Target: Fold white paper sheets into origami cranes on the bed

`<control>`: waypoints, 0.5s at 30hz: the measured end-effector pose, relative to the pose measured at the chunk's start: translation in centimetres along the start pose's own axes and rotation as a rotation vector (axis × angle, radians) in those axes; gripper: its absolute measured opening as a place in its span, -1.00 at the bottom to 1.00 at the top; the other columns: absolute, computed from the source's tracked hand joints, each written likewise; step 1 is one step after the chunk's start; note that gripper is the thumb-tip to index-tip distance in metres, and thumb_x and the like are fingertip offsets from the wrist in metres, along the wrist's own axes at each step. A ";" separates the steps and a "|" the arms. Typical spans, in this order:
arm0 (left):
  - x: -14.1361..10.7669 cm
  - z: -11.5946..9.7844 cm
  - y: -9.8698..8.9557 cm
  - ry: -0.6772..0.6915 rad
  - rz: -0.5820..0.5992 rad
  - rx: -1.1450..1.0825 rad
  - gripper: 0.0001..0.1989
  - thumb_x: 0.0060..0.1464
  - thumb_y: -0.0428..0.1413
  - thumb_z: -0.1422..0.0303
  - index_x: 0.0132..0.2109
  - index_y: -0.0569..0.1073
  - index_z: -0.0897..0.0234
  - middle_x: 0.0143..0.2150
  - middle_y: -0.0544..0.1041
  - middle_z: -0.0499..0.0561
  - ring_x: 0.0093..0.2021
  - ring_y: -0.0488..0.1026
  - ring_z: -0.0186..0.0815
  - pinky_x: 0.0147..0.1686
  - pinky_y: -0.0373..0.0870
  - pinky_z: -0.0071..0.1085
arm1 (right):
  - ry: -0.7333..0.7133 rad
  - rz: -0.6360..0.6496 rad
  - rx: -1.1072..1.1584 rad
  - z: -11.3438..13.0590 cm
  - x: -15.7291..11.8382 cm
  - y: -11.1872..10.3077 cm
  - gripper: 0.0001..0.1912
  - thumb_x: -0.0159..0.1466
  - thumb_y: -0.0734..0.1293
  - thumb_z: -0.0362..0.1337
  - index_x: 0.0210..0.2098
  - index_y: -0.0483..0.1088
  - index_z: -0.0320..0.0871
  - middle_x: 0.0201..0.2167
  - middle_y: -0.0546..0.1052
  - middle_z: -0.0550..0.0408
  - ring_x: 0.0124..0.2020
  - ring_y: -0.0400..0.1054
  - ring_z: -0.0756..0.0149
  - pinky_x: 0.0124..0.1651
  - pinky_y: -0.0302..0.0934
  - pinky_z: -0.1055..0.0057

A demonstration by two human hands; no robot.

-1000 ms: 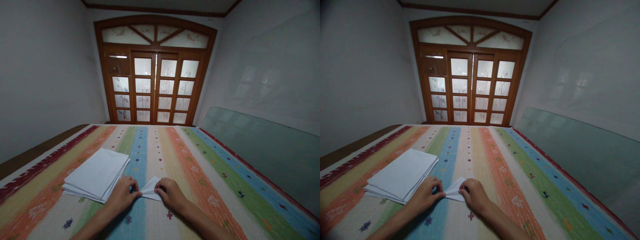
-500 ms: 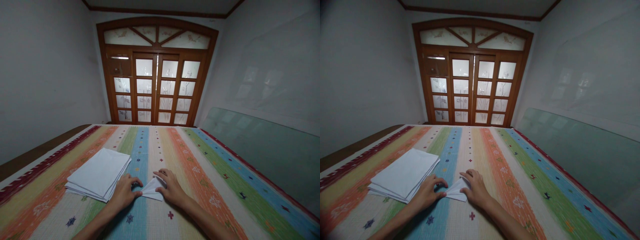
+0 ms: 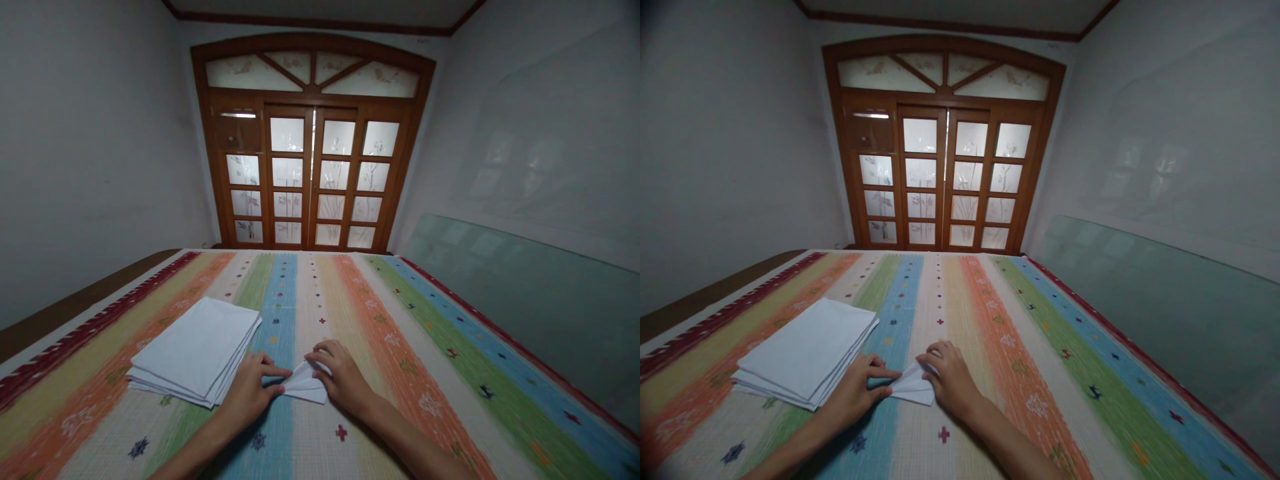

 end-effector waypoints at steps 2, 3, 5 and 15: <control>-0.1 -0.1 0.2 0.016 -0.010 0.001 -0.74 0.01 0.34 0.44 -0.13 0.72 0.04 -0.18 0.55 0.04 -0.07 0.45 -0.08 0.01 0.35 -0.15 | -0.050 -0.019 -0.031 0.2 0.0 0.1 -0.65 0.27 0.39 -0.55 -0.01 0.53 -0.10 -0.05 0.56 -0.05 0.01 0.39 0.11 0.06 0.30 0.20; -0.2 -0.1 0.3 0.019 -0.009 0.006 -0.75 0.01 0.34 0.45 -0.14 0.72 0.04 -0.19 0.54 0.03 -0.07 0.45 -0.08 0.01 0.36 -0.15 | -0.076 -0.029 -0.057 0.3 -0.1 0.1 -0.66 0.27 0.39 -0.56 -0.03 0.52 -0.11 -0.09 0.58 -0.04 -0.03 0.40 0.11 0.03 0.31 0.21; -0.3 -0.3 0.3 0.020 -0.001 0.021 -0.76 0.02 0.34 0.47 -0.16 0.72 0.04 -0.19 0.55 0.03 -0.08 0.46 -0.08 0.00 0.38 -0.15 | -0.139 -0.046 -0.131 0.6 -0.1 0.1 -0.69 0.29 0.37 -0.57 -0.05 0.52 -0.13 -0.14 0.60 -0.03 -0.07 0.40 0.11 -0.01 0.30 0.22; -0.9 -1.4 0.0 0.090 0.006 -0.003 -0.66 0.09 0.24 0.51 0.00 0.65 0.11 -0.23 0.62 -0.01 -0.11 0.51 -0.14 -0.01 0.37 -0.24 | -0.261 -0.004 -0.366 1.3 -0.7 0.5 -0.85 0.29 0.37 -0.54 -0.24 0.45 -0.18 -0.30 0.56 0.02 -0.27 0.38 0.19 -0.22 0.23 0.35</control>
Point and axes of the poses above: each hand's wrist, its own x-axis towards the middle knuckle, its own y-axis out of the palm, z = x × y, the point moved 4 cm from there along x, towards the middle knuckle
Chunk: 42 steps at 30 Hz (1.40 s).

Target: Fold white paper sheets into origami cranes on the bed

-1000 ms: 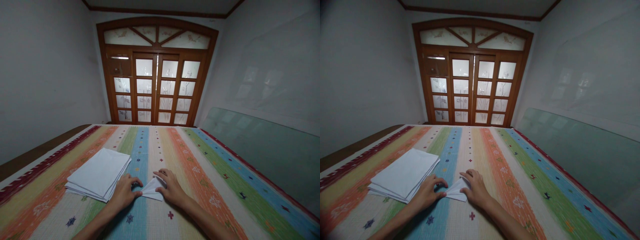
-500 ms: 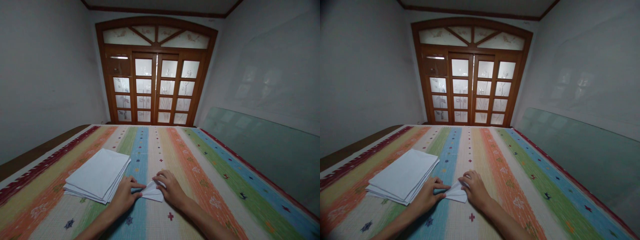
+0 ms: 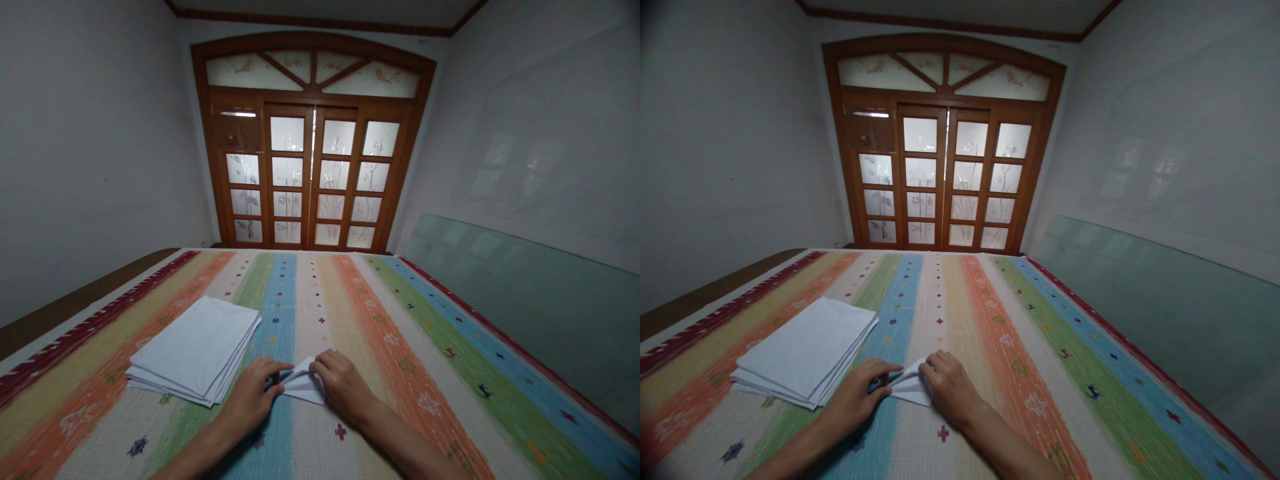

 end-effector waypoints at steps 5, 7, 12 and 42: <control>0.1 0.3 0.2 -0.035 0.009 0.017 -0.76 0.09 0.24 0.49 -0.11 0.69 0.14 -0.24 0.61 0.01 -0.10 0.52 -0.13 -0.04 0.37 -0.27 | 0.025 0.007 0.015 0.0 0.0 0.0 -0.82 0.31 0.32 -0.57 -0.21 0.44 -0.20 -0.30 0.54 0.00 -0.27 0.36 0.20 -0.24 0.22 0.37; 0.2 0.4 0.3 -0.033 0.005 0.008 -0.77 0.08 0.23 0.49 -0.16 0.70 0.13 -0.24 0.61 0.01 -0.10 0.52 -0.14 -0.05 0.37 -0.28 | 0.019 0.002 0.031 0.1 0.1 -0.1 -0.79 0.32 0.33 -0.55 -0.12 0.45 -0.20 -0.28 0.53 0.00 -0.26 0.36 0.21 -0.24 0.21 0.38; -0.1 0.2 0.2 -0.007 0.006 0.010 -0.80 0.12 0.22 0.50 -0.21 0.71 0.14 -0.25 0.58 0.02 -0.15 0.52 -0.17 -0.11 0.37 -0.33 | -0.001 0.031 0.056 0.1 -0.1 -0.2 -0.78 0.30 0.34 -0.56 -0.16 0.49 -0.16 -0.28 0.52 -0.01 -0.24 0.36 0.21 -0.23 0.23 0.39; -0.4 -0.6 -0.4 0.106 0.045 0.070 -0.78 0.21 0.14 0.52 -0.24 0.68 0.20 -0.24 0.54 0.06 -0.13 0.50 -0.18 -0.15 0.34 -0.37 | 0.291 0.000 0.428 -0.5 -1.5 -1.4 -0.59 0.28 0.38 -0.47 0.11 0.45 -0.20 -0.04 0.54 -0.13 0.00 0.41 0.09 0.11 0.34 0.16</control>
Point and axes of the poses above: each hand's wrist, its own x-axis towards the middle knuckle, its own y-axis out of the palm, z = x × y, the point moved 4 cm from there along x, towards the middle knuckle
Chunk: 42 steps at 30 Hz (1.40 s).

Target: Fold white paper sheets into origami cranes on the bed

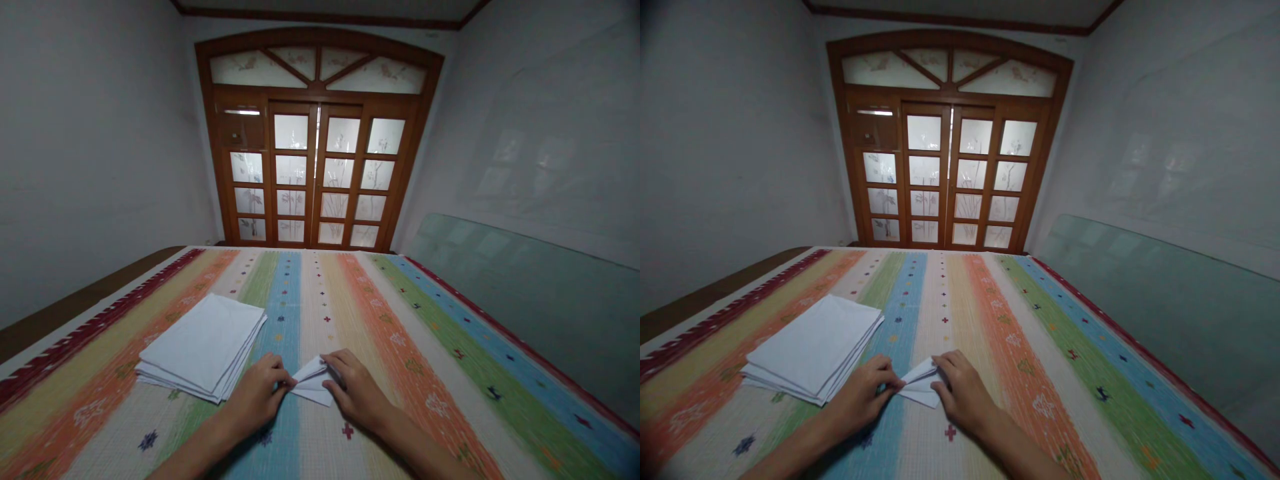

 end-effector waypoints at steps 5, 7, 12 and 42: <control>-0.2 -0.1 0.1 0.027 -0.009 -0.004 -0.78 0.21 0.11 0.53 -0.26 0.64 0.23 -0.23 0.55 0.06 -0.12 0.49 -0.17 -0.13 0.34 -0.35 | 0.049 0.022 -0.059 -0.3 0.0 -0.6 -0.66 0.22 0.46 -0.43 0.00 0.53 -0.17 -0.05 0.51 -0.12 -0.01 0.39 0.05 0.10 0.33 0.10; -0.1 -0.2 0.3 0.020 -0.018 -0.010 -0.81 0.21 0.11 0.52 -0.26 0.62 0.24 -0.22 0.55 0.06 -0.13 0.50 -0.18 -0.13 0.34 -0.35 | 0.037 0.027 -0.075 -0.3 0.1 -0.6 -0.67 0.22 0.46 -0.43 -0.01 0.52 -0.15 -0.07 0.51 -0.11 -0.03 0.39 0.06 0.08 0.33 0.11; 0.2 -0.4 0.7 -0.057 -0.042 -0.003 -0.92 0.18 0.17 0.47 -0.28 0.55 0.25 -0.24 0.55 0.03 -0.16 0.49 -0.17 -0.13 0.35 -0.33 | -0.027 0.014 -0.114 -0.1 0.0 -0.5 -0.72 0.26 0.44 -0.42 -0.02 0.52 -0.14 -0.11 0.51 -0.09 -0.06 0.37 0.07 0.03 0.33 0.13; 0.2 -2.5 2.7 0.451 -0.022 0.526 -0.82 0.31 0.12 0.50 0.04 0.50 0.34 -0.14 0.58 0.13 -0.13 0.45 -0.08 -0.12 0.45 -0.18 | -0.264 0.108 -0.173 1.9 -0.3 -0.3 -0.70 0.36 0.28 -0.41 0.03 0.53 -0.22 -0.01 0.63 -0.13 0.01 0.44 0.06 0.11 0.39 0.11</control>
Point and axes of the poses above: each hand's wrist, its own x-axis towards the middle knuckle, its own y-axis out of the palm, z = x × y, the point moved 4 cm from there along x, towards the middle knuckle
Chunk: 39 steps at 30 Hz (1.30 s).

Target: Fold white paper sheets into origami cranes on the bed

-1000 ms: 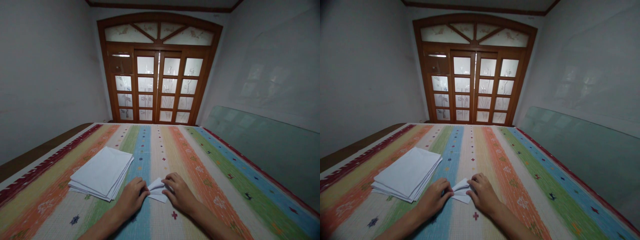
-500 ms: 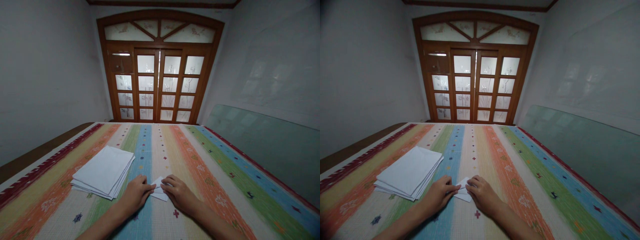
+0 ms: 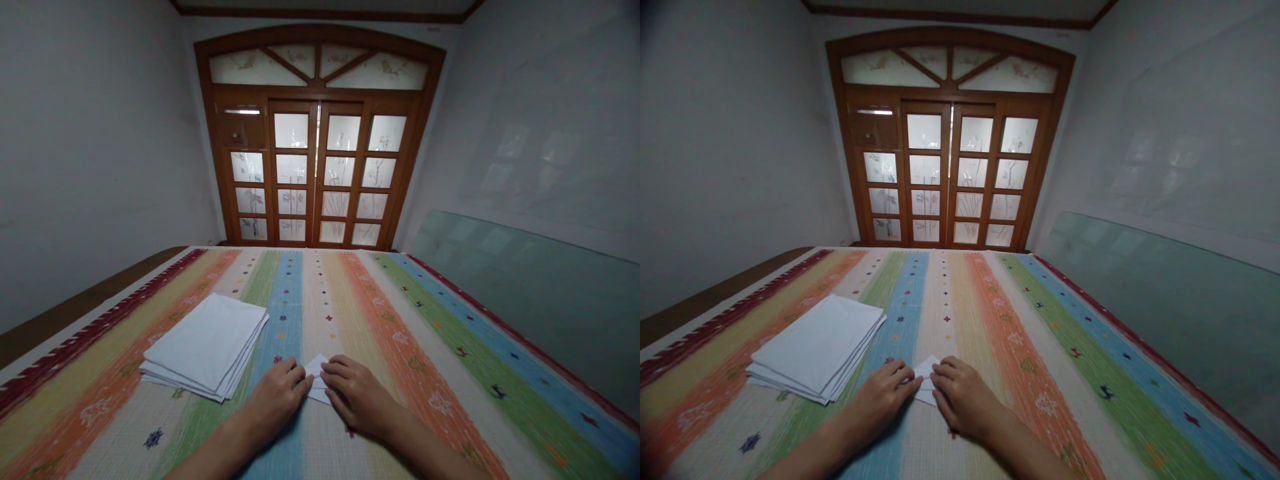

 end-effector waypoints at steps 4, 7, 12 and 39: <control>-0.8 -0.2 -0.1 0.015 0.017 -0.052 -0.75 0.30 0.10 0.54 0.09 0.48 0.37 -0.06 0.61 0.17 -0.09 0.48 -0.06 -0.05 0.50 -0.17 | 0.034 0.096 0.025 0.1 -0.2 -0.8 -0.65 0.34 0.32 -0.36 0.10 0.50 -0.22 0.10 0.58 -0.15 0.11 0.41 0.01 0.20 0.33 0.08; -1.3 0.1 -0.3 0.020 -0.014 -0.117 -0.68 0.31 0.08 0.54 0.17 0.46 0.34 0.11 0.59 0.17 0.04 0.48 -0.03 0.07 0.47 -0.15 | 0.050 0.154 0.068 -0.1 -0.4 -1.3 -0.58 0.31 0.39 -0.28 0.15 0.47 -0.20 0.16 0.54 -0.17 0.17 0.39 -0.02 0.26 0.28 0.07; -1.3 1.8 -0.8 0.029 -0.038 -0.262 -0.77 0.33 0.12 0.42 0.09 0.53 0.18 0.05 0.66 0.03 0.07 0.52 -0.06 0.07 0.49 -0.16 | 0.060 0.195 0.097 -0.3 -0.6 -1.7 -0.47 0.28 0.42 -0.22 0.23 0.41 -0.19 0.23 0.48 -0.21 0.23 0.34 -0.05 0.31 0.22 0.04; -1.3 -3.0 3.6 -0.078 0.128 -0.307 0.09 0.27 0.06 -0.10 0.48 -0.52 0.34 0.52 -0.15 0.40 0.49 -0.07 0.21 0.37 0.14 0.14 | 0.108 0.195 -0.050 0.8 -1.2 -0.2 -0.41 0.32 0.26 -0.26 0.29 0.33 -0.43 0.27 0.42 -0.30 0.31 0.30 -0.12 0.37 0.20 0.02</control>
Point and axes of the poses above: each hand's wrist, its own x-axis towards the middle knuckle, its own y-axis out of the palm, z = x × y, the point moved 4 cm from there along x, towards the middle knuckle
